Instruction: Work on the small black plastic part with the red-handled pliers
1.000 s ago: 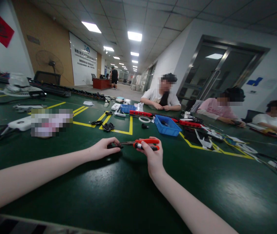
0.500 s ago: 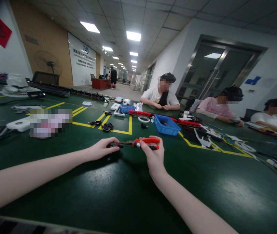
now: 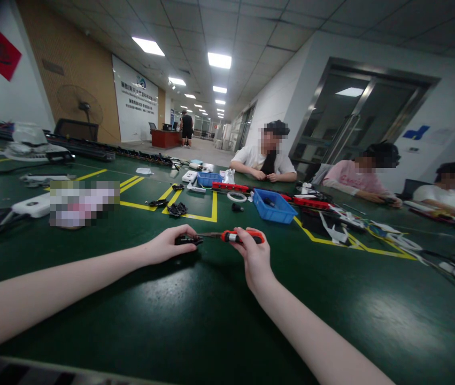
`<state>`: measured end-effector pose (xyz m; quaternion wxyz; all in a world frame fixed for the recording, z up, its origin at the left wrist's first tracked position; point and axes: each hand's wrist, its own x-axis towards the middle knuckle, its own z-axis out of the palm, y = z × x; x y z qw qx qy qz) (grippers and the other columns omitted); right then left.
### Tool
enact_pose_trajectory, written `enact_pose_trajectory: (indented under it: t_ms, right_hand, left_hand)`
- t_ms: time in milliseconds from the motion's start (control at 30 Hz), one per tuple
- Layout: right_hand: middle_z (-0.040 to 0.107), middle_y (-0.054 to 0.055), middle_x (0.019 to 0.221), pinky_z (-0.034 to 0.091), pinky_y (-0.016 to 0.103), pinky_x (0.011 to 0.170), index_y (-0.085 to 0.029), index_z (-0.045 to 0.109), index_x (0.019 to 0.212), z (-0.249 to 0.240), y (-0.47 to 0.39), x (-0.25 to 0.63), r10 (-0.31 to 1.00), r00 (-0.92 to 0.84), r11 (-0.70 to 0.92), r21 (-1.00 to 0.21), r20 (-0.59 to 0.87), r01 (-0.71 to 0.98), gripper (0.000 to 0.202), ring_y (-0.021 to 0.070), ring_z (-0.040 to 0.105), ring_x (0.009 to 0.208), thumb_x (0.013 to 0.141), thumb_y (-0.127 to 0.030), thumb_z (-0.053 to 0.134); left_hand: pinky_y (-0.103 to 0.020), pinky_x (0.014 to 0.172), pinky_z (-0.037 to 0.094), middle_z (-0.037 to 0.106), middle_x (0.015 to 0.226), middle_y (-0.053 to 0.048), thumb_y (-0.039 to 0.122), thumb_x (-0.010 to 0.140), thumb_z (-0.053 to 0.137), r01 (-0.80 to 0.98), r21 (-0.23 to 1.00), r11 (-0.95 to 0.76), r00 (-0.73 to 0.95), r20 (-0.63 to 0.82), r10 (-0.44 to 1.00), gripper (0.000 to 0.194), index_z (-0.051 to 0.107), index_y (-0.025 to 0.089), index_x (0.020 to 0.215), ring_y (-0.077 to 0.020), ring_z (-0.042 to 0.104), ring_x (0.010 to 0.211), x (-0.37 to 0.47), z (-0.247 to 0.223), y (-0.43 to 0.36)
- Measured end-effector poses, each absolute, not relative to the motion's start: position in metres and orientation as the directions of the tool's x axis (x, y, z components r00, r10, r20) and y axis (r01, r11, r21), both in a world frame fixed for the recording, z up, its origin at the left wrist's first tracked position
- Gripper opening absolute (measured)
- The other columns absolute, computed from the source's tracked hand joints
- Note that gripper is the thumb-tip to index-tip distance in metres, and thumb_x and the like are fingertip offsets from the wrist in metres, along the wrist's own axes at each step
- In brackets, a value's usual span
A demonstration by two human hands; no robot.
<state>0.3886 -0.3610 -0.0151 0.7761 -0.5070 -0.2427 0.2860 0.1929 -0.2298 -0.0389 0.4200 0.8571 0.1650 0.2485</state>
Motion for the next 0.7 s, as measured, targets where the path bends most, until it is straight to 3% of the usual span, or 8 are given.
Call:
enact_pose_trajectory:
  t_ms: [233, 433, 700]
  right_hand:
    - [0.072, 0.001, 0.082, 0.058, 0.039, 0.083, -0.02, 0.055, 0.09, -0.0153, -0.3611, 0.3884, 0.7, 0.71, 0.315, -0.925, 0.076, -0.211, 0.045, 0.0216, 0.07, 0.087, 0.056, -0.032, 0.084]
    - [0.071, 0.0, 0.085, 0.057, 0.039, 0.084, -0.021, 0.054, 0.093, -0.0115, -0.3644, 0.3865, 0.692, 0.709, 0.327, -0.934, 0.135, -0.141, 0.049, 0.0209, 0.069, 0.087, 0.057, -0.034, 0.084]
    - [0.071, 0.001, 0.089, 0.054, 0.042, 0.085, -0.022, 0.052, 0.094, -0.0106, -0.3681, 0.3808, 0.702, 0.681, 0.339, -0.939, 0.209, -0.061, 0.048, 0.0212, 0.068, 0.088, 0.059, -0.036, 0.082]
  left_hand:
    - [-0.033, 0.087, 0.046, 0.065, 0.098, -0.003, 0.037, 0.08, 0.065, 0.07, 0.789, -0.61, 0.813, 0.309, 0.493, 0.028, 0.061, 0.018, 0.099, -0.0199, 0.06, 0.092, 0.194, -0.0406, -0.2293]
    - [-0.025, 0.064, 0.048, 0.064, 0.091, -0.003, 0.043, 0.085, 0.056, 0.053, 0.862, -0.504, 0.843, 0.232, 0.486, 0.031, 0.06, 0.016, 0.101, -0.0131, 0.059, 0.07, 0.1949, -0.0397, -0.232]
    - [-0.023, 0.057, 0.044, 0.068, 0.087, -0.005, 0.053, 0.09, 0.042, 0.069, 0.896, -0.438, 0.865, 0.166, 0.474, 0.043, 0.061, 0.014, 0.091, -0.011, 0.055, 0.061, 0.1956, -0.0374, -0.2332]
